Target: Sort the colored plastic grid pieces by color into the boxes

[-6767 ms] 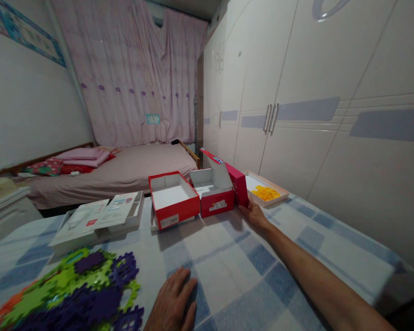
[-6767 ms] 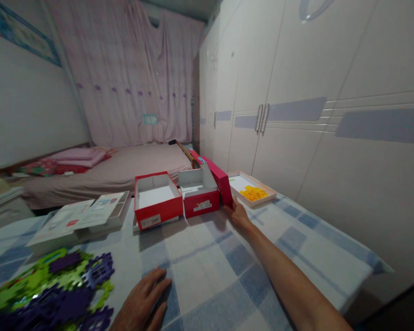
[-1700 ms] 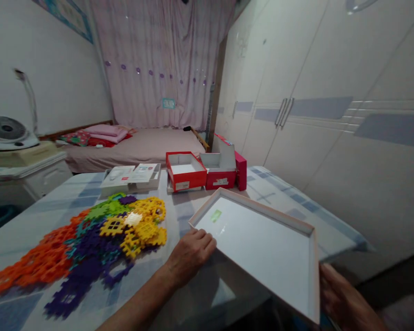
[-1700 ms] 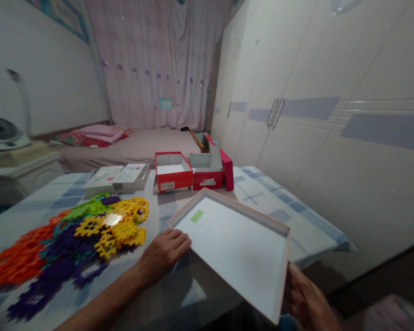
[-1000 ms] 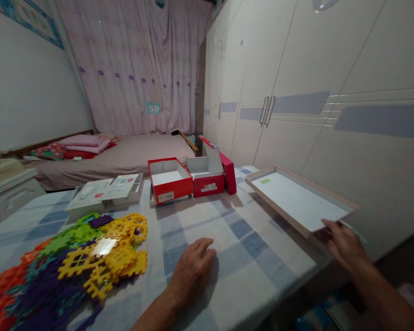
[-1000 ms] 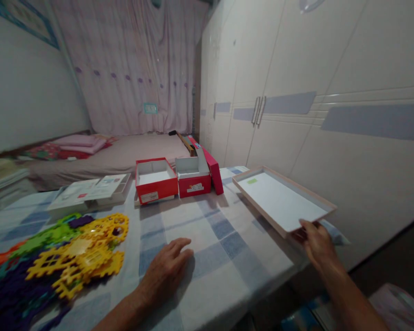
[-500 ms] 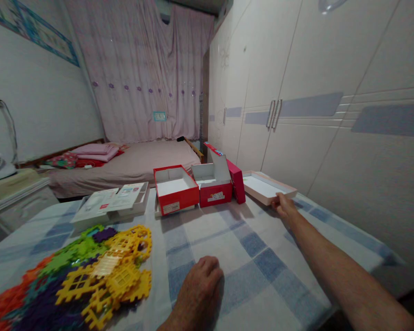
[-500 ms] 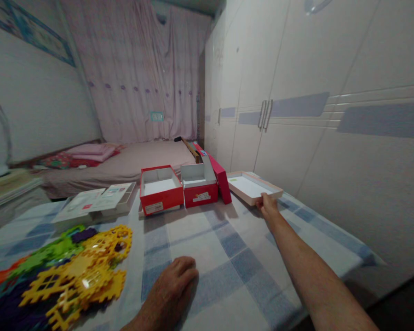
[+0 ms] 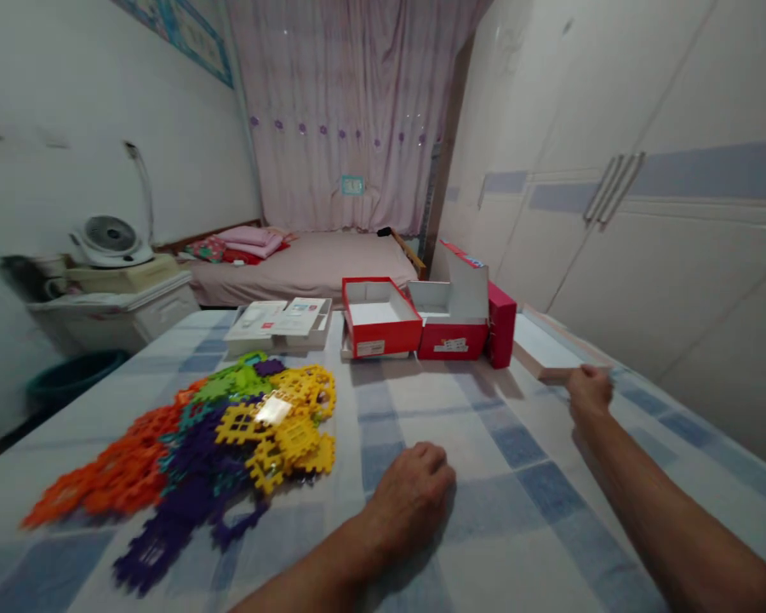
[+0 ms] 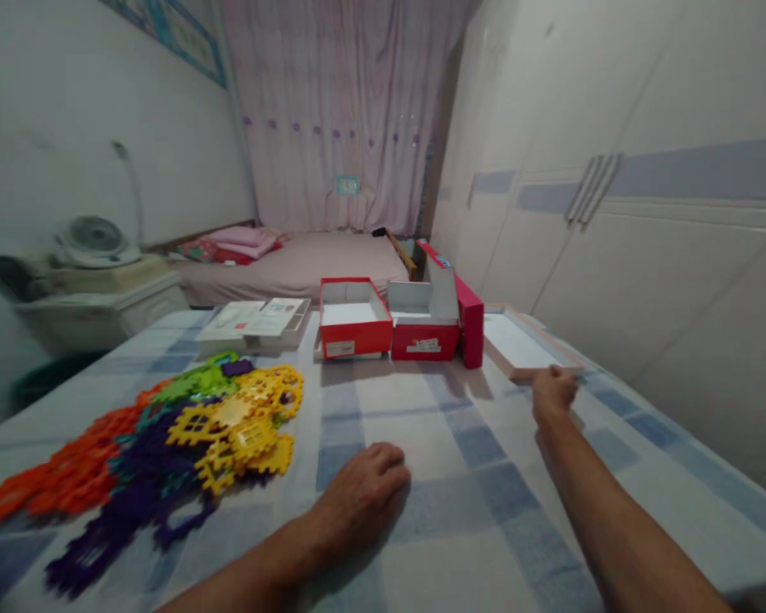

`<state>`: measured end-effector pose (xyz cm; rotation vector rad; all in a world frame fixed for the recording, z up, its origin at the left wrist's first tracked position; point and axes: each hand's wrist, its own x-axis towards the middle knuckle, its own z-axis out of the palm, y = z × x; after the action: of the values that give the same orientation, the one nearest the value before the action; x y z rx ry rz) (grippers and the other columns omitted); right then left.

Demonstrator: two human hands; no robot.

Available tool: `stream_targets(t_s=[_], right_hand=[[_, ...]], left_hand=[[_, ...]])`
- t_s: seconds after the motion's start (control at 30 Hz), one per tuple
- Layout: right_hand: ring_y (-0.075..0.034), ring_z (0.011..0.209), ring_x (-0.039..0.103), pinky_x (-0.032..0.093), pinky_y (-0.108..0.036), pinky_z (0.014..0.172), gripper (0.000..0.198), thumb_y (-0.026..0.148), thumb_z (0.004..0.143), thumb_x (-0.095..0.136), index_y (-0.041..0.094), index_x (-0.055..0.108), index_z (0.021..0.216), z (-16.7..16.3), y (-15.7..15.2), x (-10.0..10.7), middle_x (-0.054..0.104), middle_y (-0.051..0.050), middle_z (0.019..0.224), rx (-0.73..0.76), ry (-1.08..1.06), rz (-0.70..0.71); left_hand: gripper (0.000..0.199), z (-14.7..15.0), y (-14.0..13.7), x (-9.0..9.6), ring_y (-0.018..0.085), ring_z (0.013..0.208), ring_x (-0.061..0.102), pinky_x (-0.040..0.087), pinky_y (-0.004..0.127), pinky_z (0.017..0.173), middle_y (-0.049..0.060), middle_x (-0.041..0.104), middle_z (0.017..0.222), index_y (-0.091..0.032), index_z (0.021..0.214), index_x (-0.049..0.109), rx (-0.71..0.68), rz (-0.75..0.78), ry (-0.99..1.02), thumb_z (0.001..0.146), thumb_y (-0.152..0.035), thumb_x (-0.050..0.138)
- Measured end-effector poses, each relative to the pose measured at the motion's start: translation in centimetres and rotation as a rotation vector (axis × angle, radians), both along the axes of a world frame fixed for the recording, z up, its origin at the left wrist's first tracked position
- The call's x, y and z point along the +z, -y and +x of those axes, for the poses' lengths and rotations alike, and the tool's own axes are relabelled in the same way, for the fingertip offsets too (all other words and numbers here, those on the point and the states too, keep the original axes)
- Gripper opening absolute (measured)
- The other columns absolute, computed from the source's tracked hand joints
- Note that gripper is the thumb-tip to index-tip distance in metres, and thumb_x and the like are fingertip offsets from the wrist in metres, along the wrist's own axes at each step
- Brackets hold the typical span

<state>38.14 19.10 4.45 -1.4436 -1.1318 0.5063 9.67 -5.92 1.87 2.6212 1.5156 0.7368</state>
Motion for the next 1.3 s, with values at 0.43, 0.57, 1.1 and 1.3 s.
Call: stream_targets(t_s=[0.43, 0.57, 1.1, 1.3], right_hand=[[-0.010, 0.052, 0.055, 0.043, -0.021, 0.046, 0.017, 0.022, 0.059, 0.054, 0.018, 0.063, 0.074, -17.4, 11.1, -1.1, 0.063, -0.001, 0.066, 0.591, -0.269, -0.237], [-0.014, 0.058, 0.060, 0.044, -0.026, 0.057, 0.020, 0.025, 0.064, 0.048, 0.018, 0.064, 0.074, -18.5, 11.1, -2.4, 0.063, -0.001, 0.063, 0.696, 0.101, -0.101], [-0.017, 0.076, 0.059, 0.041, -0.029, 0.074, 0.024, 0.023, 0.072, 0.042, 0.019, 0.065, 0.077, -18.2, 11.2, -3.1, 0.068, -0.004, 0.080, 0.755, 0.532, 0.096], [-0.017, 0.078, 0.058, 0.040, -0.028, 0.074, 0.023, 0.022, 0.075, 0.043, 0.020, 0.065, 0.079, -18.2, 11.2, -3.2, 0.067, -0.003, 0.083, 0.756, 0.561, 0.096]], left_hand=[[0.025, -8.4, 4.6, 6.6, 0.021, 0.117, 0.054, 0.045, 0.037, 0.100, 0.011, 0.060, 0.122, -0.018, 0.109, 0.062, 0.220, 0.205, 0.127, 0.087, -0.022, 0.052], [0.033, -19.7, 9.2, 6.7, 0.024, 0.123, 0.050, 0.039, 0.042, 0.106, 0.010, 0.058, 0.127, -0.019, 0.114, 0.060, 0.746, 0.275, 0.147, 0.091, -0.034, 0.042], [0.065, -26.2, 11.2, 2.3, 0.025, 0.130, 0.044, 0.032, 0.040, 0.112, 0.011, 0.051, 0.138, -0.018, 0.134, 0.049, 1.193, 0.092, 0.486, 0.087, -0.060, 0.036], [0.061, -21.9, 8.5, 3.1, 0.026, 0.129, 0.044, 0.032, 0.041, 0.112, 0.010, 0.052, 0.136, -0.020, 0.129, 0.052, 1.024, 0.204, 0.277, 0.082, -0.058, 0.053]])
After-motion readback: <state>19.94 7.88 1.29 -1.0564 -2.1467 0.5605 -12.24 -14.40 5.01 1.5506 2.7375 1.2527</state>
